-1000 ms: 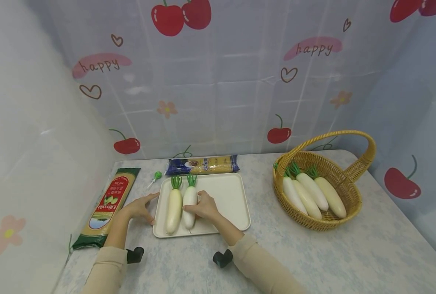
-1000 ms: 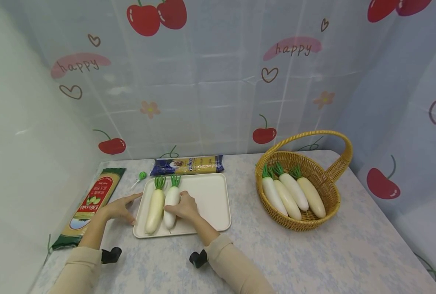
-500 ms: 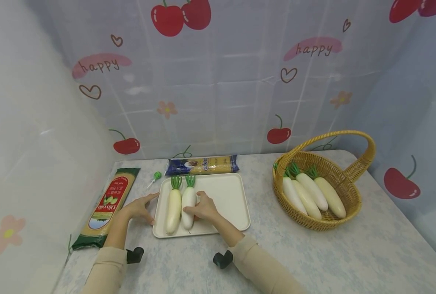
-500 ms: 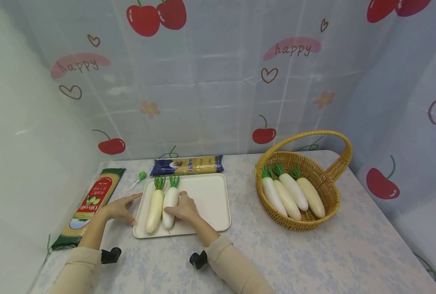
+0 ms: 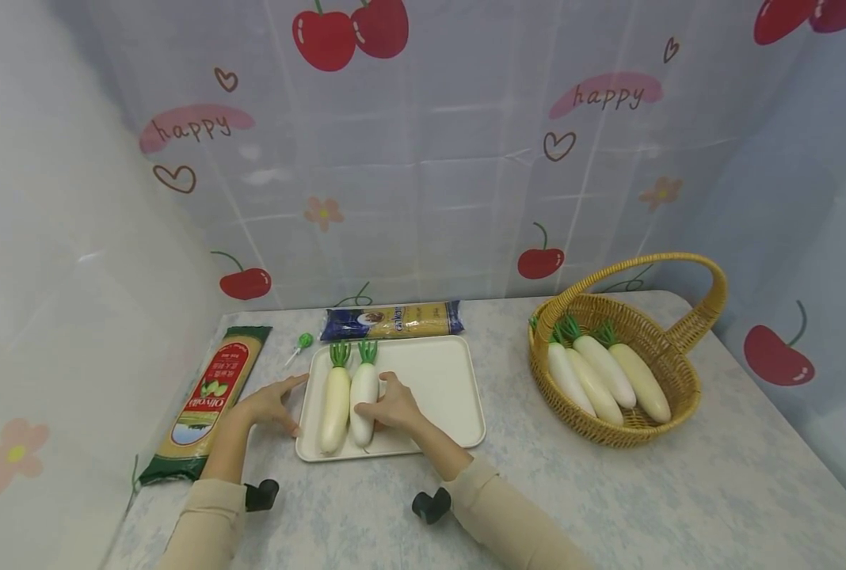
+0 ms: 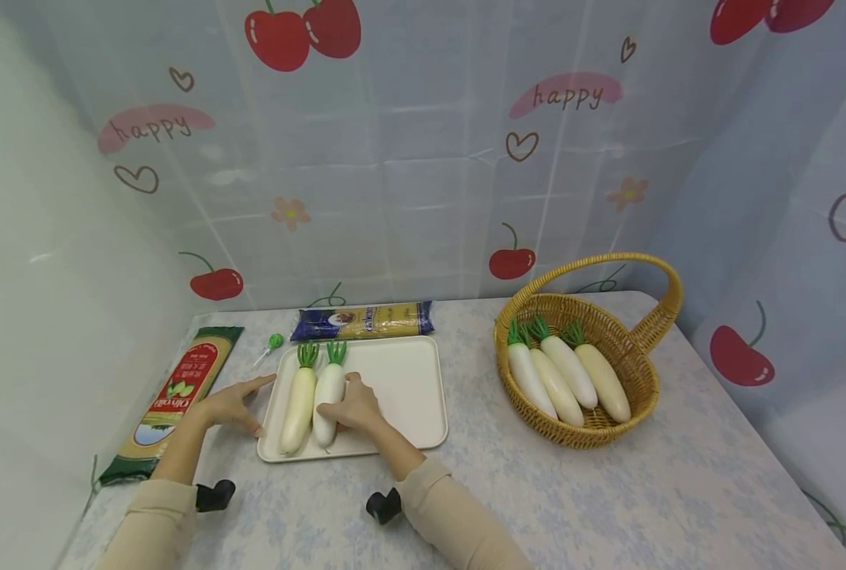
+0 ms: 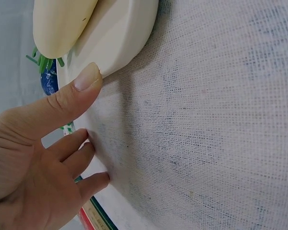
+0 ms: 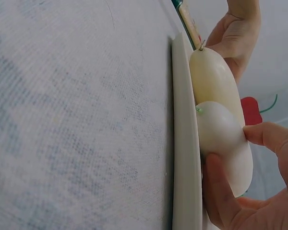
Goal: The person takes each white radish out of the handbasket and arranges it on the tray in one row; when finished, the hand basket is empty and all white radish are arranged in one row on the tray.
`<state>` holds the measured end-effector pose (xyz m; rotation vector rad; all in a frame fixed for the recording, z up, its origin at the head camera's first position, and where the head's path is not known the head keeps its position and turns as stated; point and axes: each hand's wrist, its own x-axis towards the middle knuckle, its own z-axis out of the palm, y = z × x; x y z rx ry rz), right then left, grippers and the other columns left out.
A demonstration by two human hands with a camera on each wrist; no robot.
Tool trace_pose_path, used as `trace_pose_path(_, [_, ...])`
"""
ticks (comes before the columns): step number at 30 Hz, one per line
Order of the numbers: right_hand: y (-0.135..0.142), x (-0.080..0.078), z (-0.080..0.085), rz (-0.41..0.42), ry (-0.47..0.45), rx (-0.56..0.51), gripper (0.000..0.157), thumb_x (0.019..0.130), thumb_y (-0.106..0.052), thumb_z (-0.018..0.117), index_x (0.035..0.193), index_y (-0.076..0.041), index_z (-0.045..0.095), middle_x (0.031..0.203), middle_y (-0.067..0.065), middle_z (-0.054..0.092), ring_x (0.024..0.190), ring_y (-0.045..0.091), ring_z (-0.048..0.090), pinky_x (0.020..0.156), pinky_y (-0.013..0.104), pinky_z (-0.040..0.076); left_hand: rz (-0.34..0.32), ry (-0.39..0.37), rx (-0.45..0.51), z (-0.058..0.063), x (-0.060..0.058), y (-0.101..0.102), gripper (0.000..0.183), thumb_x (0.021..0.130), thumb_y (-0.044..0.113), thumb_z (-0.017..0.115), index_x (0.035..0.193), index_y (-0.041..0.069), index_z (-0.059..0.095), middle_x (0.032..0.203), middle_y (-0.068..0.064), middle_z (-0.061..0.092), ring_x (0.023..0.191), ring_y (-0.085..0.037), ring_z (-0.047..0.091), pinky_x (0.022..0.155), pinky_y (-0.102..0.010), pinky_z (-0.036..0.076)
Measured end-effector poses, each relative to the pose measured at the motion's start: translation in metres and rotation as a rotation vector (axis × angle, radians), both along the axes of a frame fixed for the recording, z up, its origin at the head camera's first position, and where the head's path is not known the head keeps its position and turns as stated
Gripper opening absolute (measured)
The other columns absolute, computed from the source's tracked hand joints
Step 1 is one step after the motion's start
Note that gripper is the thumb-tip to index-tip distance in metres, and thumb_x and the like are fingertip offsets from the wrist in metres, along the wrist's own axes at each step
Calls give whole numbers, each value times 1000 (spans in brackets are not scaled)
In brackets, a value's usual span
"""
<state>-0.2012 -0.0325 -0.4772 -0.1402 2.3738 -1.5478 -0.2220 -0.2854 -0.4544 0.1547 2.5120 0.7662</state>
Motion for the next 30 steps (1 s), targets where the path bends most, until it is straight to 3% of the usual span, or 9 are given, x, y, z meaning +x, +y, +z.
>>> trace_pose_path(5, [0,0,0,-1,-6,-3,78,76,-23,72,137,5,33,71,8,66,56,23,66,57,23,49,-1,-3,3,0,0,0,109,60,16,88,147,2,25,147,-35,21,133,-52,23,106,-59,29])
trace_pose_path(15, [7,6,1,-9,-1,-26,79,80,-27,73,140,4,31,88,13,63,62,21,64,56,27,53,-10,14,0,-1,-1,0,108,60,17,88,147,2,26,146,-35,21,133,-52,23,105,-61,28])
trace_pose_path(30, [38,19,5,15,17,-59,77,84,-32,68,143,-1,30,101,15,61,67,21,64,60,31,55,2,5,8,-2,0,-1,109,59,16,88,147,3,26,146,-35,22,132,-52,24,105,-60,29])
